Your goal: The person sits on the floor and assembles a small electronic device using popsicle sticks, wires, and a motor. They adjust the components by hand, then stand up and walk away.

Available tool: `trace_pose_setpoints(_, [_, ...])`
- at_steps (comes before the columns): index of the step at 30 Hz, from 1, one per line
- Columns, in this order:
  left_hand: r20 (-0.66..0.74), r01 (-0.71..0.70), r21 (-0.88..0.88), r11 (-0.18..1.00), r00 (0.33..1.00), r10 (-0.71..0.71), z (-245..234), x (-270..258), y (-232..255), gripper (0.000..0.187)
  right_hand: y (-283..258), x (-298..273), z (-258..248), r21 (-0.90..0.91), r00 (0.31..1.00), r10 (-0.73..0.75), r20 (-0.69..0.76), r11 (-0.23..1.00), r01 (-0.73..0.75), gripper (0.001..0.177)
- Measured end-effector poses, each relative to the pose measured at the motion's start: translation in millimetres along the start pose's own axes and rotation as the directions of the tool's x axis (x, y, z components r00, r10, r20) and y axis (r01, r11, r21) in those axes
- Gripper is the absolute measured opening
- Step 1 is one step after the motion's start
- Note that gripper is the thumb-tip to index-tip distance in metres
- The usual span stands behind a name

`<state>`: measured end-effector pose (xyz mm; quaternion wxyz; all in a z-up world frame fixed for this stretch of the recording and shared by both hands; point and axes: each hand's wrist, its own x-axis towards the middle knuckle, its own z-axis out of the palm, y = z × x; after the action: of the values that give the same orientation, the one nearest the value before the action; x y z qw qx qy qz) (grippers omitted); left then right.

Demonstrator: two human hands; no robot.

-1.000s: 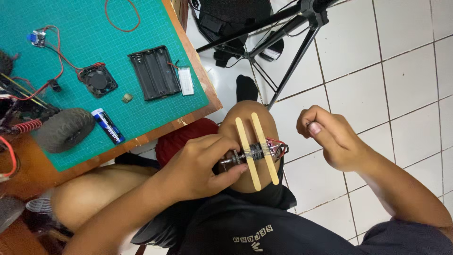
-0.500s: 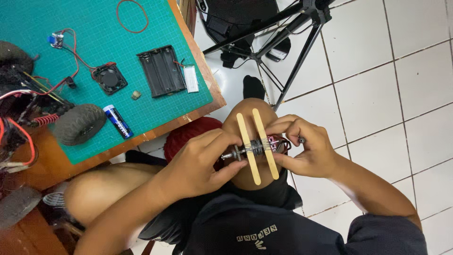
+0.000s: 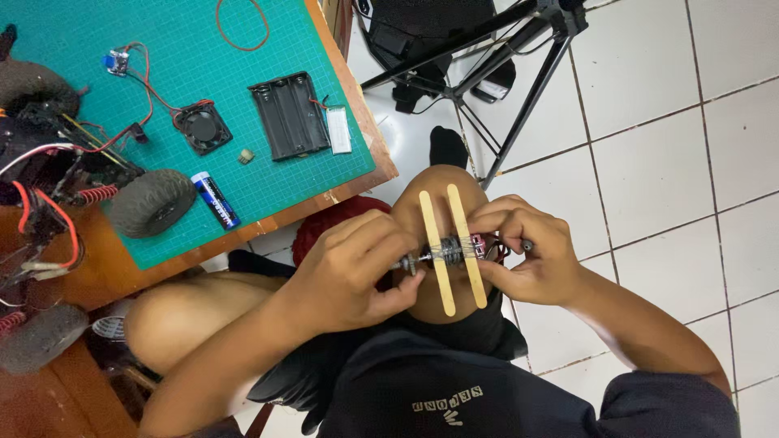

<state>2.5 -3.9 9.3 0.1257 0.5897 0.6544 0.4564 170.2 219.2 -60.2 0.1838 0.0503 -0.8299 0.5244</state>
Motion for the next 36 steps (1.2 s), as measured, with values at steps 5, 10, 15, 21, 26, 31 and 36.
trace_pose_setpoints(5, [0.144,0.284,-0.119,0.951,0.953,-0.267,1,-2,-2,0.022,-1,-1,2,-0.007,1.0,-0.004,-0.005,1.0,0.004,0.049])
trace_pose_setpoints(10, [0.007,0.046,-0.014,0.999,0.999,-0.046,0,-3,-4,0.024,1,-2,0,0.013,1.0,0.018,-0.014,1.0,-0.018,0.049])
trace_pose_setpoints(15, [0.101,0.334,-0.096,0.938,0.94,-0.325,-8,-9,-8,0.022,6,-4,-2,0.073,0.999,0.039,-0.037,0.997,-0.036,0.048])
trace_pose_setpoints(21, [-0.004,0.118,-0.003,0.993,0.993,-0.118,-18,-15,-3,0.034,6,-7,1,0.101,0.995,0.097,-0.038,0.991,-0.092,0.048])
trace_pose_setpoints(26, [-0.041,0.193,-0.023,0.981,0.98,-0.194,-18,-31,0,0.032,7,-3,5,0.136,0.992,0.123,-0.002,0.983,-0.122,0.046])
trace_pose_setpoints(31, [-0.061,0.338,-0.109,0.935,0.936,-0.345,-19,-52,-3,0.019,14,-8,9,0.166,0.988,0.146,-0.04,0.976,-0.138,0.044])
trace_pose_setpoints(36, [-0.214,0.32,-0.16,0.934,0.912,-0.35,-32,-79,-5,0.022,19,-13,4,0.485,0.922,0.379,-0.084,0.823,-0.294,0.042])
